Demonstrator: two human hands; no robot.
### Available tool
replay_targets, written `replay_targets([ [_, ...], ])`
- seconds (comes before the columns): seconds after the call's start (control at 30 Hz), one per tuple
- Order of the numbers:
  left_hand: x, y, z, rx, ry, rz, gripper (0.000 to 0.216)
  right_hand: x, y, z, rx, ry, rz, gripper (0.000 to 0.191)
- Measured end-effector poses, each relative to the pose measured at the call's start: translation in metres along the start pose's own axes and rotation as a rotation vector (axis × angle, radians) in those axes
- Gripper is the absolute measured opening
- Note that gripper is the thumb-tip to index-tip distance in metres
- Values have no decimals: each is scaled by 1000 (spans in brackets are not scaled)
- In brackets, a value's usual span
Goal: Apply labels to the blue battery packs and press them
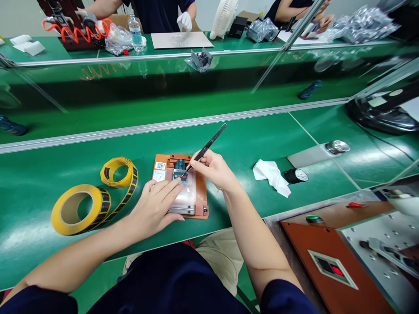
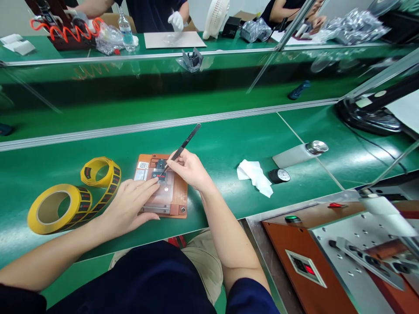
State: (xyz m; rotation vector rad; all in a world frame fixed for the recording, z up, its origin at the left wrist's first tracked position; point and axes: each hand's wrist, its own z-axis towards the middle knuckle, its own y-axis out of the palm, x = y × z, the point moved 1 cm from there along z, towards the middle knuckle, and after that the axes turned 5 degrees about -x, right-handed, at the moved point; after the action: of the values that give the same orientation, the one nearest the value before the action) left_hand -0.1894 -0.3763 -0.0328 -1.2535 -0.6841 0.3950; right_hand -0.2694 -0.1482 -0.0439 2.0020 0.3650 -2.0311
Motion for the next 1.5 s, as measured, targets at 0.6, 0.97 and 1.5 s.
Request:
replay_targets([
  [0.6,-14,0,20,329,-121,-169,92,28,-35,-41,642,-15,-270,28],
  [0.97,29,36,-79,167,457,-112,27,71,-46,-101,663,132,-1123,43],
  [1.5,17,39,-36,288,467,-288,22,47,15,-41,2,-190,-680,33],
])
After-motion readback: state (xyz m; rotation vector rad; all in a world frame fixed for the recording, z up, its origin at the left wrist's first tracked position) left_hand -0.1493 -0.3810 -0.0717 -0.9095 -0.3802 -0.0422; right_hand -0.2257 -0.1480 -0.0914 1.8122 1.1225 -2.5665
